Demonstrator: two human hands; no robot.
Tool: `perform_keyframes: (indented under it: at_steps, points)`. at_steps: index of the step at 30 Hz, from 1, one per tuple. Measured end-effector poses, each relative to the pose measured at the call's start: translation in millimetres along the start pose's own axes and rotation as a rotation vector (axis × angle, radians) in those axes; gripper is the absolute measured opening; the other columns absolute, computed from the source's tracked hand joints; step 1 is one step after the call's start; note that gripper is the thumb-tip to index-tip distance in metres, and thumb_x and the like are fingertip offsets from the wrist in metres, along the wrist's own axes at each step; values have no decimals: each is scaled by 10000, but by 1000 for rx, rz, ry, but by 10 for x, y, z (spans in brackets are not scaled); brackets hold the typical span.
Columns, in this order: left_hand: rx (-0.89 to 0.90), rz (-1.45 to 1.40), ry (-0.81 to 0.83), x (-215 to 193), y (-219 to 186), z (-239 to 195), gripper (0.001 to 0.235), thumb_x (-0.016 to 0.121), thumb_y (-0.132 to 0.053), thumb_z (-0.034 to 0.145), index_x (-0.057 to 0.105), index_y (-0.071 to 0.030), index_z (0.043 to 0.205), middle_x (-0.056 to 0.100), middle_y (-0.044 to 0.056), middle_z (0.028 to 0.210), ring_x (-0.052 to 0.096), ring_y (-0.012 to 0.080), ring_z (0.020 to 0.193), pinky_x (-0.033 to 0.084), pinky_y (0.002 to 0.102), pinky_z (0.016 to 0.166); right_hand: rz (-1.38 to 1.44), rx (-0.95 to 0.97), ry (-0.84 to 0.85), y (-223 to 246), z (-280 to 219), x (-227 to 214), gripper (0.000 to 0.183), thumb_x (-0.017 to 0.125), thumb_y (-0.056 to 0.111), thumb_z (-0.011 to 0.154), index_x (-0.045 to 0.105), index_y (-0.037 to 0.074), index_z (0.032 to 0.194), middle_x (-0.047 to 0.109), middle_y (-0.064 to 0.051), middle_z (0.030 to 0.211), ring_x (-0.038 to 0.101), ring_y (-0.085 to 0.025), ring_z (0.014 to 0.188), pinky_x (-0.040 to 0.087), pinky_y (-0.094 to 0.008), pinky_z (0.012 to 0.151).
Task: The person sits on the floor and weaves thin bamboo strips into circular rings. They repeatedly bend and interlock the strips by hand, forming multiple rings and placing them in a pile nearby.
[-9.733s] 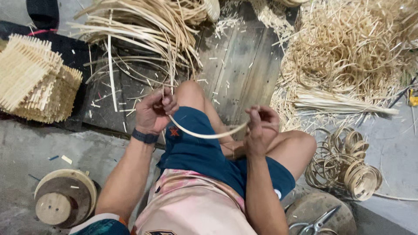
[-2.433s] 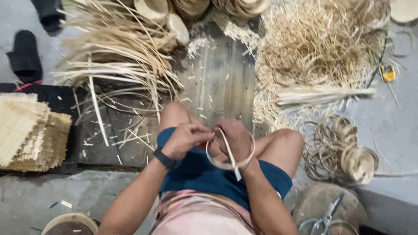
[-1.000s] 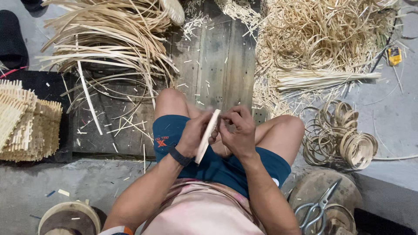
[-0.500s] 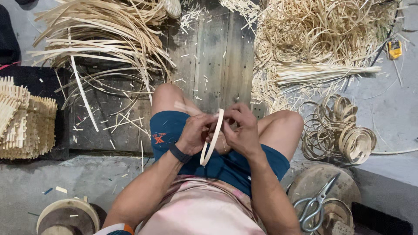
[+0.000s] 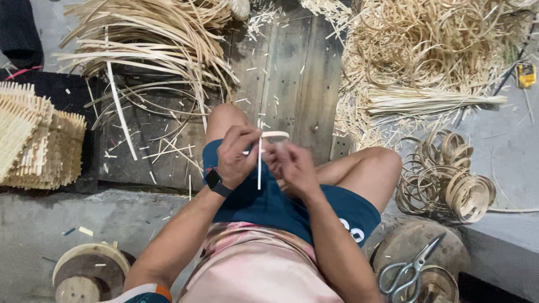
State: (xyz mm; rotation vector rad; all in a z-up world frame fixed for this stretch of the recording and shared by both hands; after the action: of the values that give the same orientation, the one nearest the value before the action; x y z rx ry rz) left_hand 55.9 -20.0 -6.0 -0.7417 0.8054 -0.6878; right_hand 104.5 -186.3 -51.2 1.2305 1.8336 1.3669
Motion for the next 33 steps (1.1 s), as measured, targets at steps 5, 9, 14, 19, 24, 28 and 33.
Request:
perform_keyframes:
  at_steps: [5, 9, 14, 19, 24, 28, 33]
  points:
    - [-65, 39, 183, -138, 23, -128, 313, 733, 68, 847, 703, -18, 1146, 673, 142, 1040, 680, 305, 955, 564, 388, 820, 100, 20, 76, -451, 153, 336, 216, 625, 196, 1036, 674, 58, 877, 603, 43, 692, 534, -38, 606, 433, -219, 536]
    - [-97, 100, 231, -251, 13, -262, 395, 659, 113, 817, 700, -20, 1187, 673, 150, 1042, 671, 336, 973, 546, 400, 851, -40, 23, 182, -499, -1, 387, 291, 601, 138, 1025, 577, 63, 745, 484, 71, 627, 414, -23, 556, 322, -234, 482]
    - [-127, 115, 225, -290, 37, -259, 347, 631, 133, 770, 691, -17, 1076, 667, 134, 988, 660, 353, 968, 527, 419, 848, 8, 69, 461, -413, -460, 515, 299, 593, 61, 984, 474, 73, 710, 422, 99, 668, 359, -10, 613, 300, -237, 512]
    - [-173, 109, 273, -243, -28, -157, 338, 653, 125, 785, 718, -10, 1088, 653, 143, 939, 667, 331, 883, 533, 396, 763, -24, 25, 464, -235, -535, 412, 300, 576, 65, 968, 435, 84, 704, 406, 91, 637, 353, -13, 598, 302, -236, 502]
    - [-330, -113, 247, -309, -75, -53, 187, 754, 26, 844, 749, -23, 1025, 687, 107, 903, 695, 247, 767, 551, 334, 685, -126, -100, 463, -100, -599, 261, 260, 578, 62, 964, 462, 79, 732, 429, 72, 662, 381, -28, 616, 340, -227, 522]
    - [-251, -118, 210, -302, -167, 8, 162, 759, 1, 828, 740, -41, 983, 673, 92, 884, 692, 236, 765, 555, 333, 676, -205, -312, 392, -165, -618, 241, 176, 583, 111, 967, 516, 70, 810, 469, 62, 692, 421, -38, 624, 374, -224, 535]
    - [167, 147, 249, -206, -416, -37, 370, 727, 28, 743, 708, -19, 1110, 616, 110, 890, 634, 316, 840, 526, 423, 694, 36, -200, 471, -479, -477, -2, 161, 608, 202, 972, 556, 49, 968, 480, 55, 749, 434, -50, 637, 375, -218, 544]
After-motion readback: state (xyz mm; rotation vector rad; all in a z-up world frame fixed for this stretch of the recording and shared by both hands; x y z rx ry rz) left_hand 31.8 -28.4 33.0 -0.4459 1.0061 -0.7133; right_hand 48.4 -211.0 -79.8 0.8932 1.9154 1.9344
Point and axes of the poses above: each hand's wrist, its own z-axis towards the middle knuckle, its own x-axis out of the palm, y = z × x, the point moved 4 cm from there along z, towards the middle knuckle
